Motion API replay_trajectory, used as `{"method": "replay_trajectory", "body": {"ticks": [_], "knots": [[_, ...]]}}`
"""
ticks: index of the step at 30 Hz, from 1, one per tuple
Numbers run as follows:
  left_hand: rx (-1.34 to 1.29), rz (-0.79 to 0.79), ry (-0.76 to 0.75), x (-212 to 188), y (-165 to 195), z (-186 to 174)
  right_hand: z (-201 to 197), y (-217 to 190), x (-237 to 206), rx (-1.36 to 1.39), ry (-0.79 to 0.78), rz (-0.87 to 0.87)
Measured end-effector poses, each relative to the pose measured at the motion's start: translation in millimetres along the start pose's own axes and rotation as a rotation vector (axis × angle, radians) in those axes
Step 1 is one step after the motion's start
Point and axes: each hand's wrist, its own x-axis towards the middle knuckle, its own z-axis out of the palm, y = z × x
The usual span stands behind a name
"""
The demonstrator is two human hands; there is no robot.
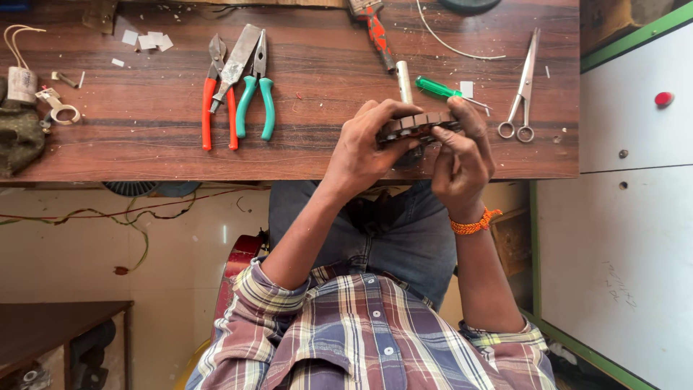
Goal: The person assembles an electric motor stator at a workbench, pressing insulated copper wire coil pieces into the slots of the laminated stator core by hand. They use a green-handled screwdriver to seat and adjust the coils, trim small pieces with scissors, and fit components around the central shaft, working around the stator piece by piece.
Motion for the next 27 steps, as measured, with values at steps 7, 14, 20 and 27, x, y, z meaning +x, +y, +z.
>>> {"method": "replay_trajectory", "body": {"ticks": [7, 14, 20, 27], "knots": [[0.145, 0.031, 0.038, 0, 8, 18, 15, 6, 0, 0.306, 0.078, 0.163], [0.146, 0.027, 0.022, 1, 14, 13, 15, 5, 5, 0.407, 0.047, 0.244], [0.164, -0.044, 0.008, 2, 9, 17, 16, 4, -5, 0.304, 0.049, 0.210], [0.166, -0.025, -0.076, 17, -3, 11, 18, 7, -2, 0.142, -0.021, 0.140]]}}
